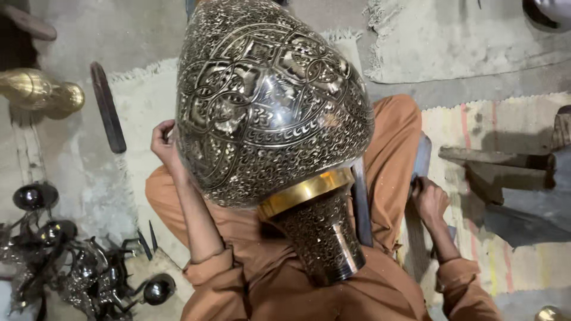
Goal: The person sits on the floor with a large engraved brass vessel resting on their lap and engraves decorative patterns into its surface, holding a small chisel against the metal with one hand and striking it with a wooden mallet in the other. They periodically reposition the chisel and touch the surface before resuming striking.
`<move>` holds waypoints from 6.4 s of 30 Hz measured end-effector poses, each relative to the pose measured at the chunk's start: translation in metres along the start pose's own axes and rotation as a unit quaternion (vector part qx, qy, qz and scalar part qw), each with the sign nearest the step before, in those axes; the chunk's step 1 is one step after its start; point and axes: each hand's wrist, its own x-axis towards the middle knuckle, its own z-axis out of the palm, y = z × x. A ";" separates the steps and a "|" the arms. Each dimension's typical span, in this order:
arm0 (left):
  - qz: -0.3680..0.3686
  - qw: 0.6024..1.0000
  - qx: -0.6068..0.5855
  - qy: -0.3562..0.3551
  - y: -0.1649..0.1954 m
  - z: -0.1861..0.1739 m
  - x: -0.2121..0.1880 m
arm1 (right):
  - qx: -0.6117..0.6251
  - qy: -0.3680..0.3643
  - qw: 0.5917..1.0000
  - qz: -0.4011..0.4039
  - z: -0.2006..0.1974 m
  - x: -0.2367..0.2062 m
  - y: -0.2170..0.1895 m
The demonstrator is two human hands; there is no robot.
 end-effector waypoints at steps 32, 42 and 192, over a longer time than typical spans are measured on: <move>0.024 0.942 -0.144 -0.301 0.159 0.085 -0.200 | 0.780 -0.319 0.533 -0.080 -0.099 0.009 -0.155; 0.054 0.949 -0.125 -0.285 0.153 0.091 -0.207 | 0.810 -0.342 0.468 -0.082 -0.082 0.000 -0.157; 0.160 0.941 -0.105 -0.278 0.057 0.094 -0.154 | -0.211 0.219 0.743 -0.596 -0.233 0.077 -0.098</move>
